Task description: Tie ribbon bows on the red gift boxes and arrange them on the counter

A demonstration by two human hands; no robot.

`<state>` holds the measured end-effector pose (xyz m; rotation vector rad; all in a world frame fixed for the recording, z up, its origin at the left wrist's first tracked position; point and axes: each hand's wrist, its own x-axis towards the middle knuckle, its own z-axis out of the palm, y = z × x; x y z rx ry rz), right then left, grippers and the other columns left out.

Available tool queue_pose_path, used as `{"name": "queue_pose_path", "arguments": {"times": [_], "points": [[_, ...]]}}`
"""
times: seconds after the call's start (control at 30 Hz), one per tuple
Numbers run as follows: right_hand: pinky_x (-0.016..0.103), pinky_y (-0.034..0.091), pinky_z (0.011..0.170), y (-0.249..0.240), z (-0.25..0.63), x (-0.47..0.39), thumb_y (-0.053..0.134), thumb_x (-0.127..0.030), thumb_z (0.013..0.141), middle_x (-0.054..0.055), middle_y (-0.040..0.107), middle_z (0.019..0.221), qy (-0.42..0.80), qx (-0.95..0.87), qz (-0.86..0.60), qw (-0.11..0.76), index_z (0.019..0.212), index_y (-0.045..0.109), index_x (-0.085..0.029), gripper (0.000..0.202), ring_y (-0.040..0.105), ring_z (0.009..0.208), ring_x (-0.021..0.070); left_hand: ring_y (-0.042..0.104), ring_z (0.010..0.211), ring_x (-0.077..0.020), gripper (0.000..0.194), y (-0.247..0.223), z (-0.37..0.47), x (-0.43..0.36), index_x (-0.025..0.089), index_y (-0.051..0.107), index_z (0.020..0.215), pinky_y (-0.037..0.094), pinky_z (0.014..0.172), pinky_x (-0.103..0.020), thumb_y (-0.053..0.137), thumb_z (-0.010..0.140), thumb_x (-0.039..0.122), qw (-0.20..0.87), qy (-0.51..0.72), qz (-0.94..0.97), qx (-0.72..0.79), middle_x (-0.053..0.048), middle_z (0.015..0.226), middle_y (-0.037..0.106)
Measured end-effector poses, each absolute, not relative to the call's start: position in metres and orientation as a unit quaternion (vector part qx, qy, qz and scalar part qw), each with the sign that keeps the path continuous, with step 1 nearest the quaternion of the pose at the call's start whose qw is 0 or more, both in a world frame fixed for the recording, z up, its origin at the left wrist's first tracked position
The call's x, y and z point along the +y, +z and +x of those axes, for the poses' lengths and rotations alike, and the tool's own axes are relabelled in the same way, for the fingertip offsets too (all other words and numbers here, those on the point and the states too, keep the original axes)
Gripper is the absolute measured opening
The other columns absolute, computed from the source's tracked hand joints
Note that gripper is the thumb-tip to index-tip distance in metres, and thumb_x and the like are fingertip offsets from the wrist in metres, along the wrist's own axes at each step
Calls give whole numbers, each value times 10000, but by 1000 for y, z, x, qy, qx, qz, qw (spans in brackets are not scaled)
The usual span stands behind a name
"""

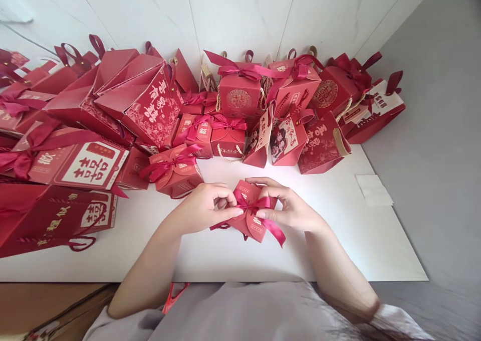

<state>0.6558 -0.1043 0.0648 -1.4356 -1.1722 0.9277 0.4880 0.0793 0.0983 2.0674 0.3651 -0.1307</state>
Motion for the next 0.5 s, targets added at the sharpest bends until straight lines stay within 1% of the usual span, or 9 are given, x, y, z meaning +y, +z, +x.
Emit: {"name": "queue_pose_path", "arguments": {"times": [0.07,0.1,0.2,0.23,0.27,0.3,0.37,0.43,0.5], "points": [[443,367,1122,64,655,-104,717,-367,874,56,536,1439,407,-471,-584,521,781,701,-223,172,519,1308,274,429,589,-88,259,100,488,79,180,606,696,363,564,-231,676,848,377,484,-51,861,144,40,673,518],[432,402,1090,63,655,-104,690,-370,897,50,536,1443,424,-459,-575,529,781,719,-226,187,542,1283,270,433,590,-86,255,101,488,79,179,599,697,364,564,-229,665,859,364,477,-48,866,142,41,677,521],[374,526,876,60,654,-102,631,-389,937,39,540,1446,473,-405,-554,553,738,739,-227,278,617,1173,258,467,612,-86,237,103,488,78,177,591,712,380,577,-226,636,890,327,445,-16,887,121,35,711,548],[357,536,816,59,653,-101,626,-392,940,36,547,1441,479,-387,-553,561,720,741,-228,297,622,1164,258,484,631,-89,228,103,488,79,177,593,719,391,593,-228,628,899,312,428,5,897,109,30,724,559],[347,536,793,58,653,-101,632,-391,936,32,557,1432,479,-373,-554,569,701,742,-231,305,611,1184,263,498,653,-96,221,102,488,79,177,595,725,402,614,-233,619,909,296,408,30,908,91,25,730,566],[346,532,809,58,653,-100,642,-386,930,29,571,1419,473,-364,-556,578,685,745,-236,305,582,1231,271,508,673,-104,215,101,488,80,178,596,727,409,635,-241,610,918,276,382,58,920,68,20,726,569],[358,511,898,56,653,-99,654,-372,922,24,604,1380,457,-358,-556,595,667,755,-250,300,510,1323,278,511,697,-119,204,97,488,81,180,593,733,415,663,-260,594,930,229,322,118,939,12,15,703,570],[372,477,982,56,654,-99,652,-358,923,25,642,1325,442,-358,-555,607,655,765,-263,306,470,1362,276,504,695,-127,194,94,487,82,182,589,737,414,665,-275,585,931,179,252,169,952,-47,11,691,575],[378,468,1000,56,655,-99,655,-345,917,27,658,1297,432,-356,-559,612,641,769,-270,308,460,1372,278,488,671,-131,205,92,485,80,178,573,718,410,644,-283,587,915,123,174,208,958,-92,9,680,576]]}}
